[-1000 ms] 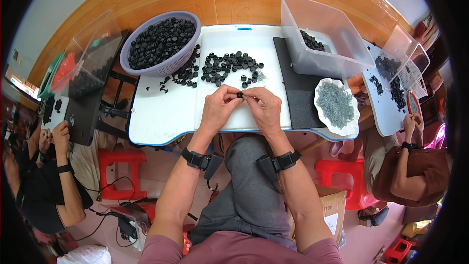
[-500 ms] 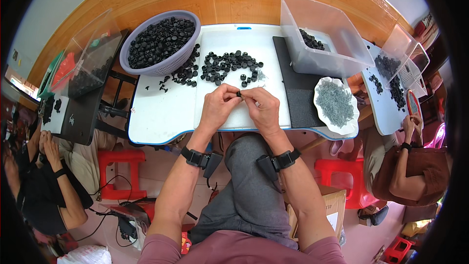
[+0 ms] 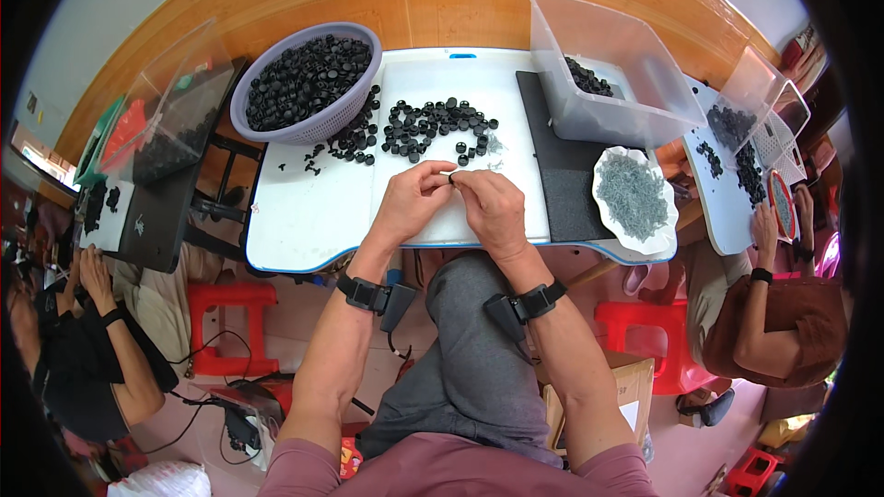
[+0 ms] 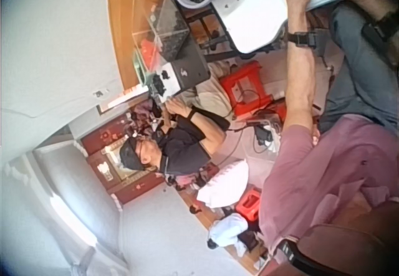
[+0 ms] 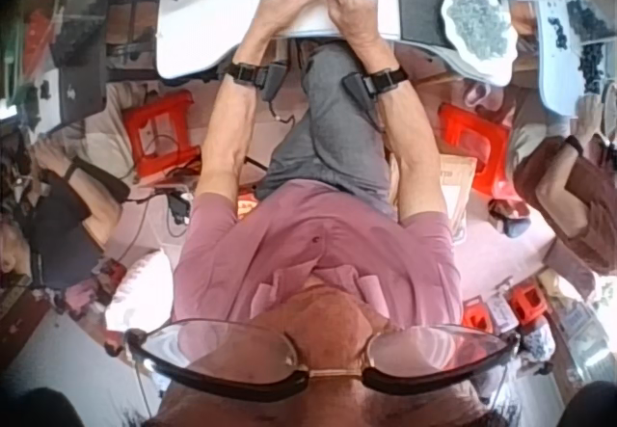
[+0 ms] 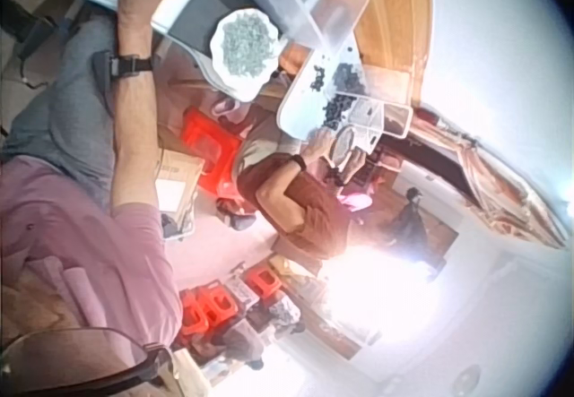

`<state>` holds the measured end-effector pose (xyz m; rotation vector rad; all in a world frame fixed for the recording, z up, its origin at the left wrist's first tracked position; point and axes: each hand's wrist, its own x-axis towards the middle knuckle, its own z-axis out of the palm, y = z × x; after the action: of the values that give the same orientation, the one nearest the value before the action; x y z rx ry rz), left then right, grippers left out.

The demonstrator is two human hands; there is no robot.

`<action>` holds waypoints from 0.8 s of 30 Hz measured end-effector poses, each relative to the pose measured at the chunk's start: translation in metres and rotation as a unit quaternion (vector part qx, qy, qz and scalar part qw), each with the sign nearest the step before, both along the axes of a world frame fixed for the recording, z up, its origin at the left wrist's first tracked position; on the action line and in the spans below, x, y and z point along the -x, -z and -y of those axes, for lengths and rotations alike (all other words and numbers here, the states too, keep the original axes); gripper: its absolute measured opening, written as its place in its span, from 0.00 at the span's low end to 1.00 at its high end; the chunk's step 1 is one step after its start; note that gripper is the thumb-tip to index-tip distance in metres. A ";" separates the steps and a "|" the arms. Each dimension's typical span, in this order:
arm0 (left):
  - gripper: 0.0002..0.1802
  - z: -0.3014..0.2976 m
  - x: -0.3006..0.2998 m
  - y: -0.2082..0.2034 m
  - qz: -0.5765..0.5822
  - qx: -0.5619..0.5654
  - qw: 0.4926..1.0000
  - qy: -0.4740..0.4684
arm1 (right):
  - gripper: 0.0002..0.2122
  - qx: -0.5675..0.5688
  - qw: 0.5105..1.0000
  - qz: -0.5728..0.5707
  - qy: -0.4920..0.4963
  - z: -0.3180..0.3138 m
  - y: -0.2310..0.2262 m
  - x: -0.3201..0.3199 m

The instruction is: Assemble small black rubber components by inserting tiny white plastic parts into them.

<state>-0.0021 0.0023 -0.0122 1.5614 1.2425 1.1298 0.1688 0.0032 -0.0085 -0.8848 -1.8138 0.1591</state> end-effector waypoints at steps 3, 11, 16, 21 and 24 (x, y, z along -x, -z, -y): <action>0.18 -0.003 0.006 0.001 0.036 0.055 0.997 0.028 | 0.06 -0.010 1.000 0.009 0.004 0.000 0.000 0.001; 0.17 -0.002 0.009 -0.005 0.115 0.076 0.989 0.054 | 0.09 -0.034 0.999 0.038 -0.009 0.003 0.001 0.000; 0.15 0.002 0.004 -0.004 0.096 0.062 0.993 0.033 | 0.06 0.107 0.986 -0.124 -0.041 0.003 0.002 0.003; 0.15 0.005 0.003 -0.002 0.080 0.044 0.996 0.023 | 0.06 0.201 0.970 -0.129 -0.040 -0.002 0.003 -0.002; 0.15 0.006 0.002 -0.003 0.078 0.043 0.996 0.027 | 0.05 0.215 0.969 -0.116 -0.034 -0.002 0.001 -0.004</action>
<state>-0.0042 -0.0034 -0.0095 1.4062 1.1235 1.1267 0.1724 0.0055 -0.0094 -1.0547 -1.6146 0.6921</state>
